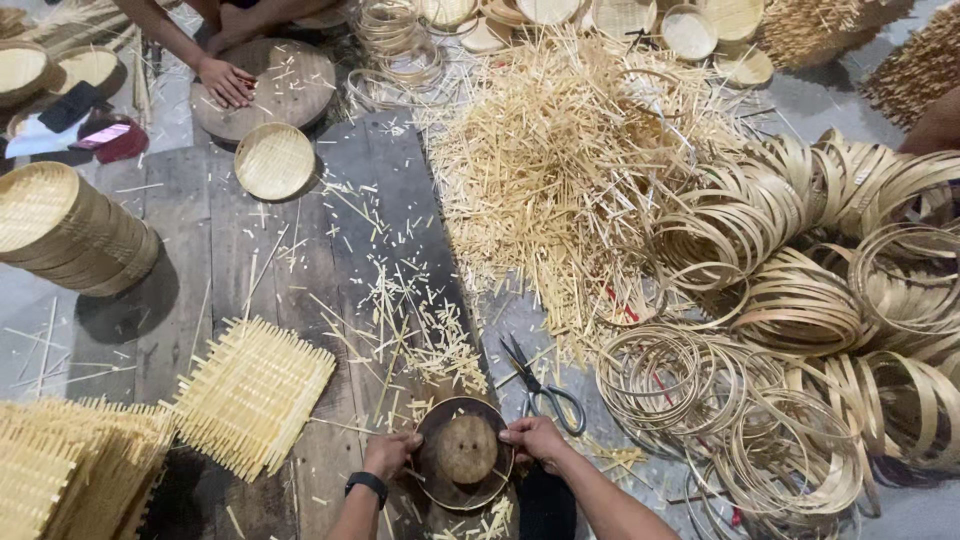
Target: The person assembles small round woven trays by placing a pre-woven square mat over a circular wooden mold, then trimming the excess mat with shears. The finished trays are stacked nearby.
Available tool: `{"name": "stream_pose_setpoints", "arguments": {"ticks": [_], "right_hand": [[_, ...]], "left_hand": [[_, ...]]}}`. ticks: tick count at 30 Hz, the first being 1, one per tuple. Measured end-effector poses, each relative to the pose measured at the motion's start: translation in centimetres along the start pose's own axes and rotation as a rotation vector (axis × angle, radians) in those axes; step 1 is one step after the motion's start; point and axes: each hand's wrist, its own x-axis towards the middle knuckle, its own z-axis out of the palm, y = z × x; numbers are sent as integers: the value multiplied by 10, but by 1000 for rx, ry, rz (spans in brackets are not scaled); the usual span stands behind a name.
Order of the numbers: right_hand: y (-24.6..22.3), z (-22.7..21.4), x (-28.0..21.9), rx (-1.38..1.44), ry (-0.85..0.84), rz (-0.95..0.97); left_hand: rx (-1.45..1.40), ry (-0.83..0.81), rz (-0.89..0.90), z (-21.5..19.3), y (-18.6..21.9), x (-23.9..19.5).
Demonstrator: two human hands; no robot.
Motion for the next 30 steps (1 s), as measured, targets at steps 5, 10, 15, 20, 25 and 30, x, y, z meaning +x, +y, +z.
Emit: {"name": "stream_pose_setpoints", "arguments": {"ticks": [5, 10, 15, 20, 25, 30], "right_hand": [[-3, 2, 2, -34, 50, 4], [-14, 8, -10, -20, 97, -8], [-8, 4, -28, 207, -117, 49], [11, 20, -17, 36, 28, 43], [17, 27, -15, -30, 167, 50], [-11, 34, -41, -289, 96, -50]], "left_hand": [[85, 121, 55, 2, 5, -9], [33, 135, -12, 3, 8, -17], [-918, -240, -155, 23, -34, -49], [-758, -167, -258, 57, -45, -67], [-590, -57, -256, 66, -42, -63], [-582, -176, -149, 43, -36, -60]]}}
